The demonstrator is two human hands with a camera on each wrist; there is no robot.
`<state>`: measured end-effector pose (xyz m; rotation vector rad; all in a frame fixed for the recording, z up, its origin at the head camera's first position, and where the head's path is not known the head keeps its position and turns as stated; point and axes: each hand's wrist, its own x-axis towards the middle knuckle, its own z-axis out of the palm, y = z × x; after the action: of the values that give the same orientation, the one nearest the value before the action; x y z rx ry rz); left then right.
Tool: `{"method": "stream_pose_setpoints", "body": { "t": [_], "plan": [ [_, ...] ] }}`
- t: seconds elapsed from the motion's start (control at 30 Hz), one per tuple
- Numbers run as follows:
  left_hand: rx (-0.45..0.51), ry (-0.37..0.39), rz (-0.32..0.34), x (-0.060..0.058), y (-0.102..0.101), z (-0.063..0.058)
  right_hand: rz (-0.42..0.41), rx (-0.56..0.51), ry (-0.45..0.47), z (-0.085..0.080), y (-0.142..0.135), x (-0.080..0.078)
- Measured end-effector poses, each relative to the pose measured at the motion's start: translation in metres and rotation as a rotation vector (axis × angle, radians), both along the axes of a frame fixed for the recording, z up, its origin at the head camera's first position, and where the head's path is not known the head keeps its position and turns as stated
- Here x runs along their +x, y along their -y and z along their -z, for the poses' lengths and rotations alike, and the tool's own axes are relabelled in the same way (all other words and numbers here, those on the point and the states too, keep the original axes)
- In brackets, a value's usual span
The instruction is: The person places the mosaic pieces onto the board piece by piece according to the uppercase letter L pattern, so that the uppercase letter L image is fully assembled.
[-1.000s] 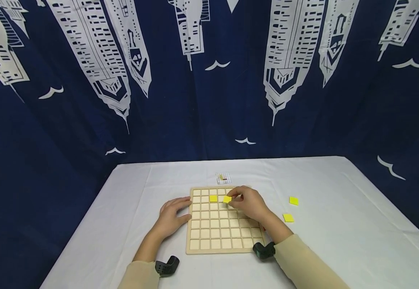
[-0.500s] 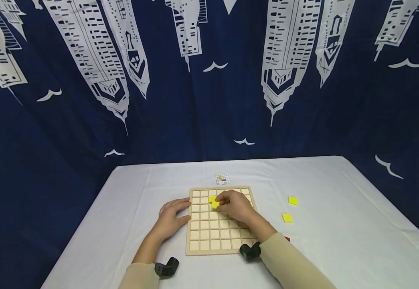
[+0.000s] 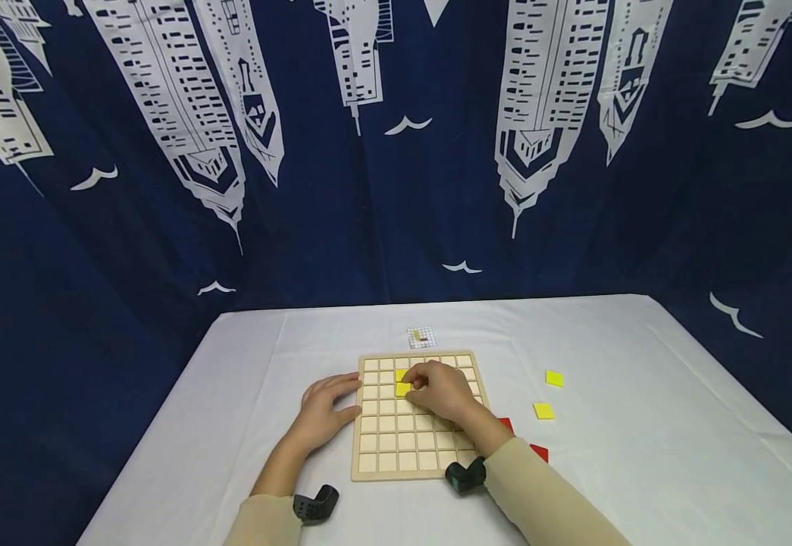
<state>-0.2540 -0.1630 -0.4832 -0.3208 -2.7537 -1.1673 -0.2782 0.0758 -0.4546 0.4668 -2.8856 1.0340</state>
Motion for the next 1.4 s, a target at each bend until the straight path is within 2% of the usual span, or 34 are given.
{"method": "stream_pose_setpoints", "body": {
  "t": [0.47, 0.87, 1.07, 1.2, 1.4],
  "plan": [
    [-0.01, -0.026, 0.014, -0.001, 0.001, 0.002, -0.012, 0.021, -0.025, 0.0, 0.0, -0.001],
    [-0.009, -0.011, 0.004, 0.0, 0.001, 0.001, -0.012, 0.01, -0.006, -0.001, 0.0, 0.0],
    [-0.015, -0.013, 0.006, 0.001, 0.0, 0.0, -0.023, -0.027, 0.029, -0.005, -0.004, 0.003],
    [-0.024, 0.002, 0.007, 0.0, 0.0, 0.0, -0.035, -0.093, 0.056, -0.009, -0.009, 0.005],
    [-0.015, -0.01, 0.01, 0.0, 0.0, 0.0, -0.038, -0.161, 0.053, -0.017, -0.022, 0.003]
  ]
}}
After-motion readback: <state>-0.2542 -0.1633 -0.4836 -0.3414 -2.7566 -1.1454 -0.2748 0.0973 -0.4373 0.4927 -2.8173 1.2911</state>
